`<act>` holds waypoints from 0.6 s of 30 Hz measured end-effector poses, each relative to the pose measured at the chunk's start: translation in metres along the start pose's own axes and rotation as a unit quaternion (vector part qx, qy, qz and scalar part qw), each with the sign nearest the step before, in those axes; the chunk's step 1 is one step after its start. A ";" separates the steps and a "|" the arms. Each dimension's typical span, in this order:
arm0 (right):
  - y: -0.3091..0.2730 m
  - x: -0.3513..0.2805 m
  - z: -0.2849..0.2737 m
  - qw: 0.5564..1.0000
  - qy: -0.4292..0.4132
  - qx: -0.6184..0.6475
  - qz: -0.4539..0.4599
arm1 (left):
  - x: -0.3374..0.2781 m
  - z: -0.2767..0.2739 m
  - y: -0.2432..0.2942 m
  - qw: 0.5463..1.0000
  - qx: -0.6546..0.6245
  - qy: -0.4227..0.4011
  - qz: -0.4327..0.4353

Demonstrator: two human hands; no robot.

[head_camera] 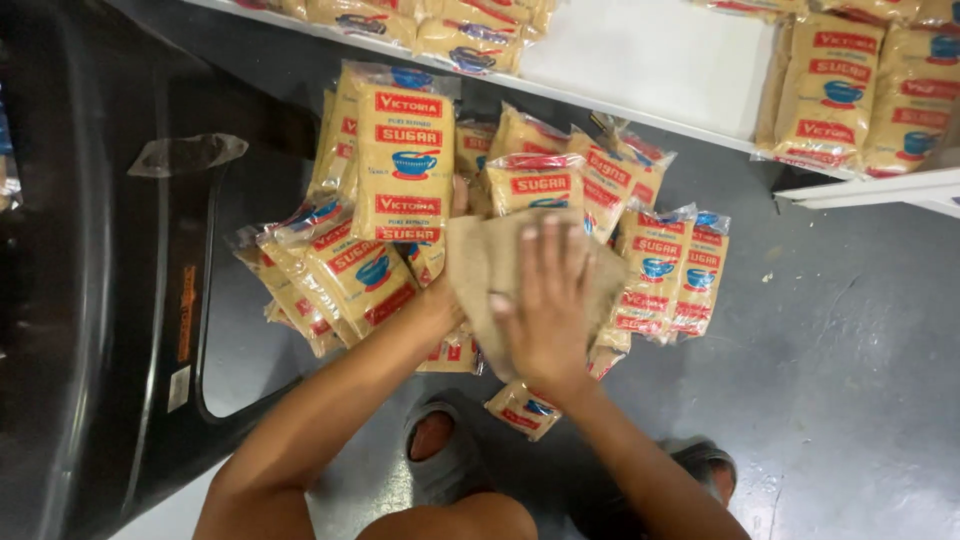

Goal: The person is cleaning bags of sugar with a cloth and organizing them on the store shelf.

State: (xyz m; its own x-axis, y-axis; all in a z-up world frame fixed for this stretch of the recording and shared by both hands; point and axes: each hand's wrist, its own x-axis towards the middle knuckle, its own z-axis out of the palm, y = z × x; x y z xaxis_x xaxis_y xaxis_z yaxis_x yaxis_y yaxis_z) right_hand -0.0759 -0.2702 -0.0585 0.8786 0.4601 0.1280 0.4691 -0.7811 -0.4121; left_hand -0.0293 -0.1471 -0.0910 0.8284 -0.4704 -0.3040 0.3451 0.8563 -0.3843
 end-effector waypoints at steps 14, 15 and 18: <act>0.039 0.105 -0.031 0.992 0.057 0.100 0.041 | -0.002 0.035 0.000 0.946 0.265 0.132 0.132; 0.040 0.092 -0.033 0.986 0.070 0.132 0.075 | -0.001 0.034 0.000 0.932 0.305 0.154 0.116; 0.029 0.040 -0.018 0.990 0.058 0.103 0.075 | 0.008 -0.001 0.004 0.967 0.174 0.084 0.163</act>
State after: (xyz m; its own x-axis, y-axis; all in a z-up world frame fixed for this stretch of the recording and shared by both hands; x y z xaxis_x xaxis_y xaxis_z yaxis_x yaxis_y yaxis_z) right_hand -0.0260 -0.2818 -0.0494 0.9468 0.2847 0.1499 0.3154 -0.7292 -0.6073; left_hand -0.0214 -0.1475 -0.0955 0.8450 -0.1660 -0.5084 0.2297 0.9711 0.0647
